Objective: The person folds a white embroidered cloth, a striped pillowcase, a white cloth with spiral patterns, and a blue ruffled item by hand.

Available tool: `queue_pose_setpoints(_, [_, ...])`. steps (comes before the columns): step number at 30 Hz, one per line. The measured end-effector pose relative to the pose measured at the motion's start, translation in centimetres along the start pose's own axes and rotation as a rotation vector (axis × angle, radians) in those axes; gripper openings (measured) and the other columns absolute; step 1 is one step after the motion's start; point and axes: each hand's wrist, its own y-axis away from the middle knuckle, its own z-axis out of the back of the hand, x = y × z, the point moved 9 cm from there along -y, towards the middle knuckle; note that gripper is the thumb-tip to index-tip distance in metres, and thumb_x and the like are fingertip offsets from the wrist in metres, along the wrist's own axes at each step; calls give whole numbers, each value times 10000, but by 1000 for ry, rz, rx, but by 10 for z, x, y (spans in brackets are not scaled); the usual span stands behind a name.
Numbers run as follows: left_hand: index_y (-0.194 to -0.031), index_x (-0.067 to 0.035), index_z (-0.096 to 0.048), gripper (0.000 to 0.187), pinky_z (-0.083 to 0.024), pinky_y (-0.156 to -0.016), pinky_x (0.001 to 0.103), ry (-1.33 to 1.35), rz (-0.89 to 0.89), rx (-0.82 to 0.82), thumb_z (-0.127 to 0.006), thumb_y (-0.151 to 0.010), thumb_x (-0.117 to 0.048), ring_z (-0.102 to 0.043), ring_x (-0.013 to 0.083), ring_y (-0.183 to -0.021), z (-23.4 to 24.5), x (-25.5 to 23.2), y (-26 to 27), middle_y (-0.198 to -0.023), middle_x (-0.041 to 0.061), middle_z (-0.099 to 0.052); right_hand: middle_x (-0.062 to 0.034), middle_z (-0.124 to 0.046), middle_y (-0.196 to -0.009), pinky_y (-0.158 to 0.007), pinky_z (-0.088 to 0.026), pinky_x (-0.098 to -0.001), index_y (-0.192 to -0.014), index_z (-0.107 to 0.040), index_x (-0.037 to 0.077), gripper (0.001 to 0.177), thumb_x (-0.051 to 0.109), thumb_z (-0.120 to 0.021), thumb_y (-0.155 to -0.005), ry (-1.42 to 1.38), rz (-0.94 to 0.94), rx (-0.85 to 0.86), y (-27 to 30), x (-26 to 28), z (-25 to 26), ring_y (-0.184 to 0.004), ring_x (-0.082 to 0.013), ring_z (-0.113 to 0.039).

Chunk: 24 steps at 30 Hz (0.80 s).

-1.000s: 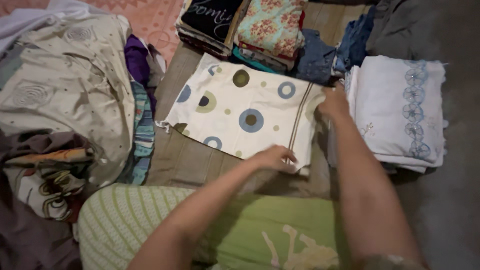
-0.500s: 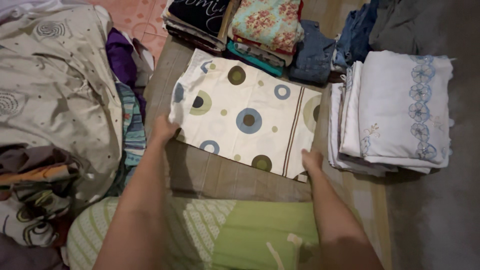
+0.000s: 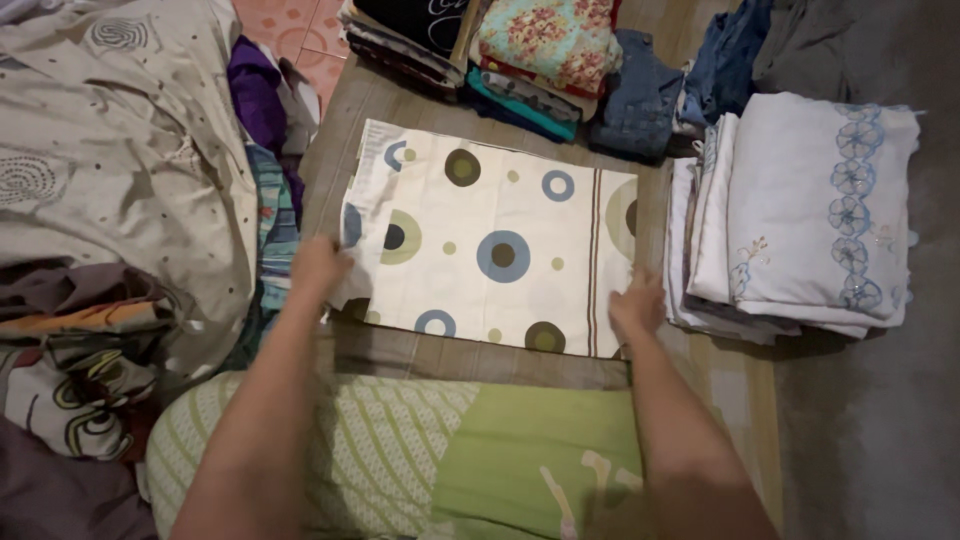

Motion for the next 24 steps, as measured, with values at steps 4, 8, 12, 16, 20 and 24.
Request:
queue_pose_setpoints(4, [-826, 49, -642, 367, -530, -703, 494, 118, -63, -30, -844, -622, -180, -670, 416, -791, -34, -72, -14, -830, 247, -680, -179, -542, -1367, -1047, -460, -486, -1413, -501, 139, 649, 183, -777, -827, -289, 204, -111, -8, 19, -9, -1251, -362, -578])
queue_pose_setpoints(8, [-1148, -13, -624, 387, -557, -810, 434, 558, -254, 237, -706, -801, -165, -687, 315, -964, -110, -221, -22, -1086, 190, -700, -212, -554, -1409, -962, -532, -419, -1495, -451, 167, 689, 254, -768, -889, -627, 84, -17, -34, 10, -47, -1154, -309, -645])
queue_pose_setpoints(12, [-1315, 35, -574, 458, -561, -1000, 452, 900, -264, 433, -717, -938, -181, -633, 348, -1166, -91, -328, 2, -1279, 252, -630, -160, -557, -1412, -885, -557, -413, -1503, -411, 210, 727, 252, -738, -855, -900, -116, 147, -40, 1, -70, -1156, -276, -628])
queue_pose_setpoints(16, [-1419, -126, -589, 515, -583, -926, 382, 856, -247, 170, -692, -926, -234, -687, 221, -1112, -16, -273, -18, -1302, 110, -664, -175, -613, -1361, -947, -528, -395, -1524, -396, 193, 773, 304, -771, -856, -729, 67, 153, -47, -1, -81, -1156, -297, -635])
queue_pose_setpoints(20, [-1365, -8, -614, 535, -550, -935, 370, 924, -287, -30, -751, -862, -130, -617, 197, -1123, 3, -113, -23, -1247, 129, -670, -190, -630, -1383, -1023, -484, -397, -1493, -498, 136, 683, 370, -757, -905, -535, 161, 179, -41, 8, -99, -1224, -307, -616])
queue_pose_setpoints(24, [-1337, 57, -555, 711, -528, -852, 377, 399, 207, 69, -873, -761, -213, -651, 273, -998, -54, 24, 6, -1157, 213, -680, -183, -633, -1313, -1003, -509, -402, -1334, -628, 92, 617, 412, -801, -835, -341, 199, 133, -15, 32, -71, -1180, -326, -633])
